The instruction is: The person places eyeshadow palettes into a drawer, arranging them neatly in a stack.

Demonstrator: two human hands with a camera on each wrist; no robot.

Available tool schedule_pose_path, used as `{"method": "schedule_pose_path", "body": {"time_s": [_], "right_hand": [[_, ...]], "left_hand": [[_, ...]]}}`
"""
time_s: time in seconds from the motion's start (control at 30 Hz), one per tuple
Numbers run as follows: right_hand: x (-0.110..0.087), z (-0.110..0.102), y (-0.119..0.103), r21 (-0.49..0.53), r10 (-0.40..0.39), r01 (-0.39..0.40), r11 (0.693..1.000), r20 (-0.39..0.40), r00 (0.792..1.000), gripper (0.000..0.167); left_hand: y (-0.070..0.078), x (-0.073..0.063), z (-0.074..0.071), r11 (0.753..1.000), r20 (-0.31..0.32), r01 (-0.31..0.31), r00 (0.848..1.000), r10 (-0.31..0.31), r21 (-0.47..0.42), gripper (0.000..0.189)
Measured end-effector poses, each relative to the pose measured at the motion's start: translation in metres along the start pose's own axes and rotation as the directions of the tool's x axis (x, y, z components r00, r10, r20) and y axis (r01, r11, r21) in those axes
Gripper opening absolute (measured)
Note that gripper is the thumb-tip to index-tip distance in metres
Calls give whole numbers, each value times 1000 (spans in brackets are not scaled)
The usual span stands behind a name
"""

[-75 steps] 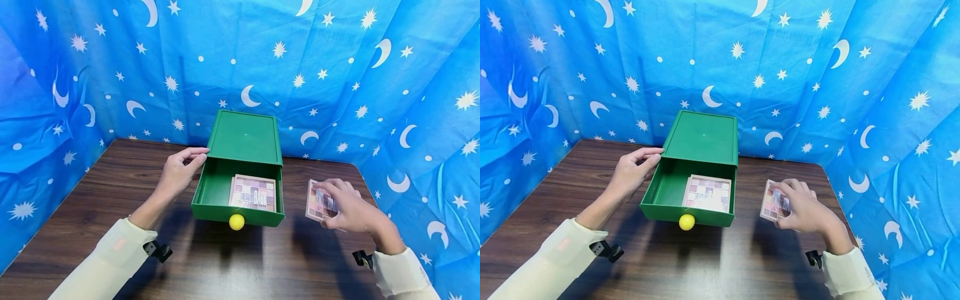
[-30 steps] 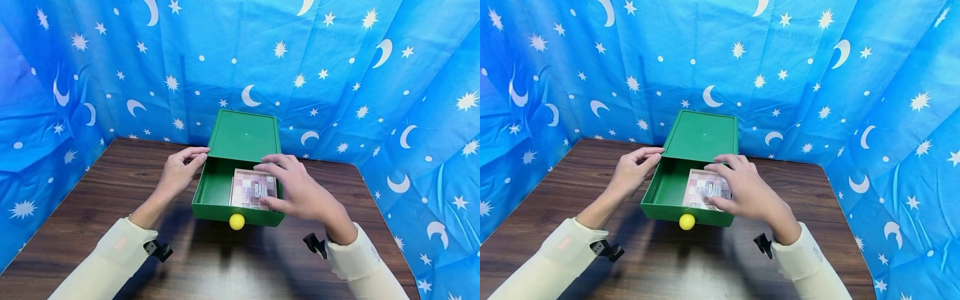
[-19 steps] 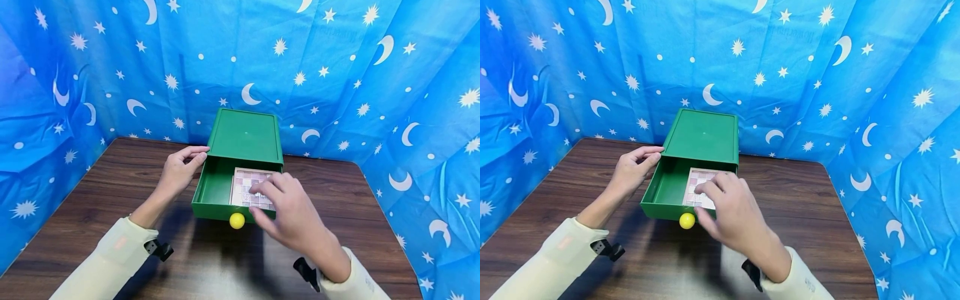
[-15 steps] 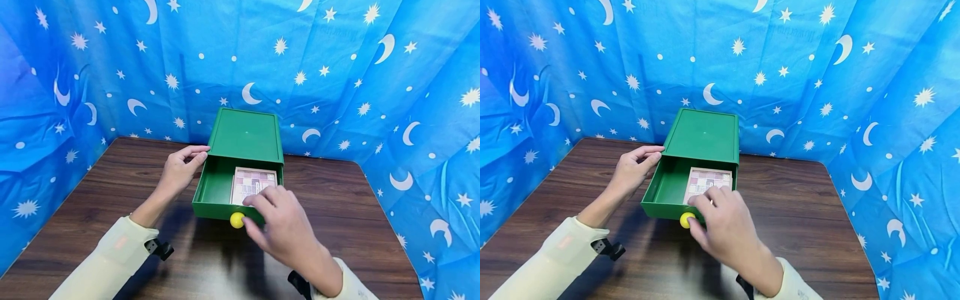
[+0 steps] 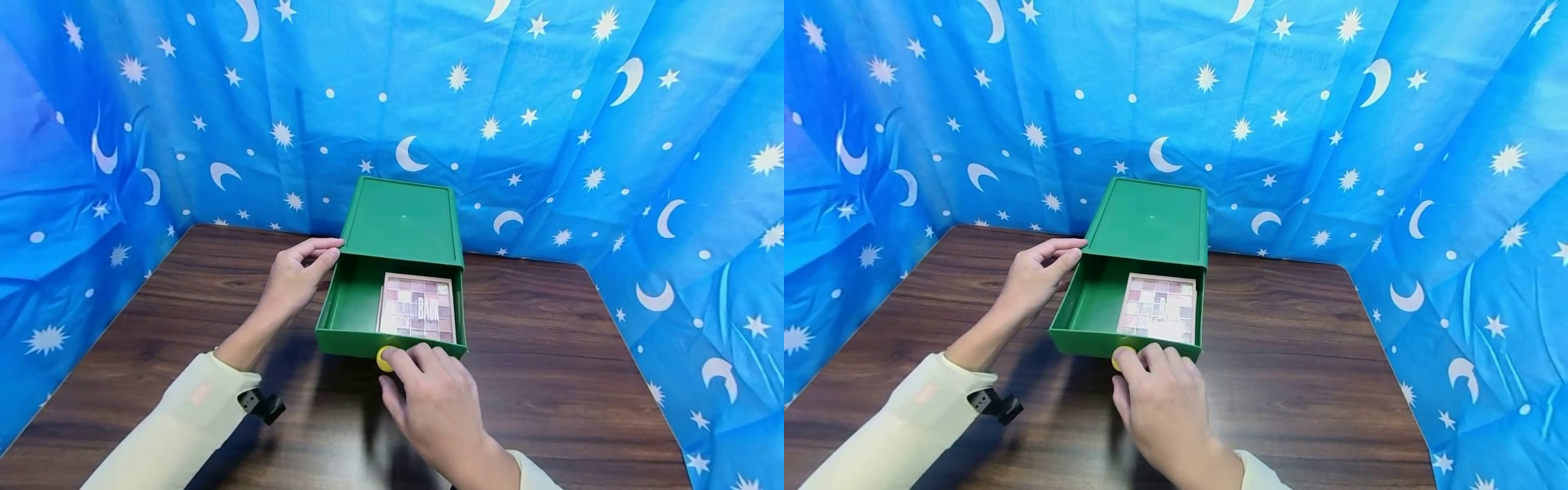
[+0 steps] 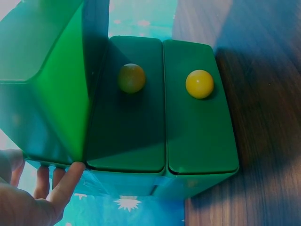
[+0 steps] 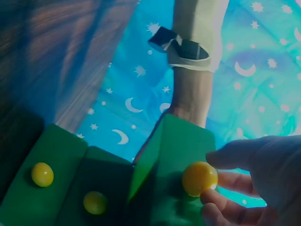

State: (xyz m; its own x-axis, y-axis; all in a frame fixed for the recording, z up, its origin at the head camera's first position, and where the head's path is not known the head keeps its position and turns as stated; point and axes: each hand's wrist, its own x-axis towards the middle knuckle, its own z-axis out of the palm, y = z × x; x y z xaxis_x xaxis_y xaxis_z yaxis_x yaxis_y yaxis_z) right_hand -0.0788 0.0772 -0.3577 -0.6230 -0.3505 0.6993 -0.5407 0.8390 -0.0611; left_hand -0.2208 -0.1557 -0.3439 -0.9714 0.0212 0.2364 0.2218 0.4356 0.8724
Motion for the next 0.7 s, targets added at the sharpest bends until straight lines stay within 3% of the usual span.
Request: {"method": "schedule_pose_path", "body": {"time_s": [0.43,0.7], "right_hand": [[7,7,5,39,10,-6,999,-87,996,19],[18,12,13,5,42,-41,999,-61,997,19]], "left_hand": [[0,0,0,1000,-3,3,1000,-3,0,39],[-1,-1,1,1000,-3,15,1000,-15,4,38]]}}
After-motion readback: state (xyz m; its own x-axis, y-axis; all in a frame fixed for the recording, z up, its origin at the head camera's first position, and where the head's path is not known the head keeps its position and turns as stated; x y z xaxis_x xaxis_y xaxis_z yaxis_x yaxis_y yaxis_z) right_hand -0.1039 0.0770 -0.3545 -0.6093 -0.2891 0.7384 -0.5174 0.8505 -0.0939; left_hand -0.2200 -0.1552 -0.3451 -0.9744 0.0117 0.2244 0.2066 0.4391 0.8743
